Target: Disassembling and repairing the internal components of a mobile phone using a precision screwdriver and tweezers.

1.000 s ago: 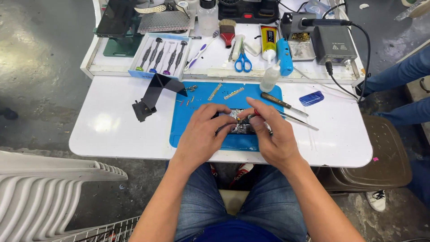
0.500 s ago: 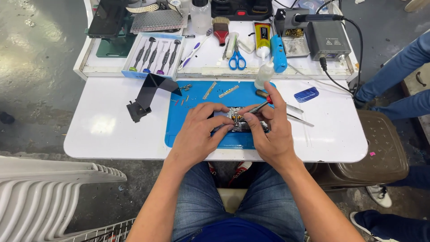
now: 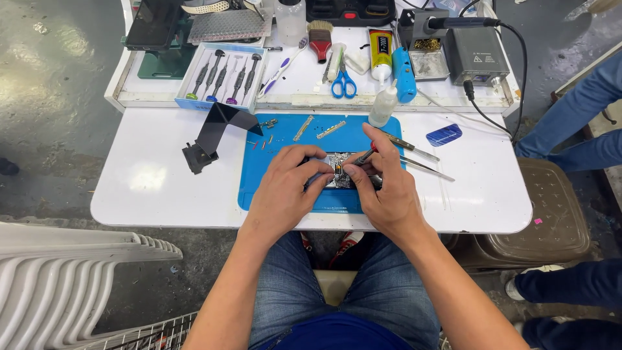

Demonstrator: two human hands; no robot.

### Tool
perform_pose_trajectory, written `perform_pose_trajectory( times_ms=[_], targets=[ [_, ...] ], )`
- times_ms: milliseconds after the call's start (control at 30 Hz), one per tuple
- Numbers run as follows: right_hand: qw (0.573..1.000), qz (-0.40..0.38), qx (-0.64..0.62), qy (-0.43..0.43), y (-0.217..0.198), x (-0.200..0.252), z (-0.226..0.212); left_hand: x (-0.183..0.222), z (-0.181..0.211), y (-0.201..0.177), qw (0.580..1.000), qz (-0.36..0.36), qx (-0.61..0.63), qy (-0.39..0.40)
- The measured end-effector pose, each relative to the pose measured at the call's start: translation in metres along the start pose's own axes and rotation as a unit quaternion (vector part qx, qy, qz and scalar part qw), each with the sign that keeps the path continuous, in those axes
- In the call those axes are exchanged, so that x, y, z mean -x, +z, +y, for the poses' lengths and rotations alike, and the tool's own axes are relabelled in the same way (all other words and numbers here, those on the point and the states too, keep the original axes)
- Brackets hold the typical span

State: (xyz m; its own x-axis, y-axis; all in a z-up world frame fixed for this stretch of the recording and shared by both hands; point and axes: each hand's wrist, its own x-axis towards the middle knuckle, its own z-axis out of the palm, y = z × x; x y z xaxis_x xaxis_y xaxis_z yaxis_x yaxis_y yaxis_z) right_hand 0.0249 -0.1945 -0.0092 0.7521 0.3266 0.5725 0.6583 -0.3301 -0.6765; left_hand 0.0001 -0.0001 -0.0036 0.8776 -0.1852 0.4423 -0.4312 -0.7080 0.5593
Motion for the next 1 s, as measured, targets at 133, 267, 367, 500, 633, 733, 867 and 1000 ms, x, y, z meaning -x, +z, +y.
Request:
perform_pose_trajectory(
  times_ms=[133,267,367,500,633,733,867,1000],
  targets=[
    [1.000,-0.005,-0.005,-0.005,0.001,0.000,0.003,0.000,0.001,-0.001,1.000,0.001,-0.001,0.003],
    [1.000,-0.018,-0.001,-0.026,0.003,0.002,0.005,0.001,-0.003,0.001,1.000,-0.001,-0.004,0.000],
    [0.998,-0.039,0.013,-0.057,-0.002,-0.005,-0.005,0.001,-0.003,0.002,1.000,-0.005,-0.005,-0.002],
    [0.997,-0.051,0.009,-0.059,0.001,-0.001,-0.003,0.001,-0.004,0.001,1.000,-0.005,-0.010,-0.002],
    [0.994,-0.019,0.069,-0.084,0.008,-0.007,0.001,0.003,-0.007,0.004,1.000,-0.002,-0.014,-0.004],
    [0.990,0.021,0.114,-0.085,0.014,-0.009,0.007,0.002,-0.008,0.005,1.000,0.000,-0.028,0.000],
    [0.995,-0.004,0.031,-0.096,0.009,-0.015,0.002,0.002,-0.007,0.003,1.000,-0.005,-0.025,0.003],
    [0.996,-0.035,-0.029,-0.081,-0.005,-0.018,0.007,0.001,-0.003,0.001,1.000,-0.012,-0.017,-0.002]
  ],
)
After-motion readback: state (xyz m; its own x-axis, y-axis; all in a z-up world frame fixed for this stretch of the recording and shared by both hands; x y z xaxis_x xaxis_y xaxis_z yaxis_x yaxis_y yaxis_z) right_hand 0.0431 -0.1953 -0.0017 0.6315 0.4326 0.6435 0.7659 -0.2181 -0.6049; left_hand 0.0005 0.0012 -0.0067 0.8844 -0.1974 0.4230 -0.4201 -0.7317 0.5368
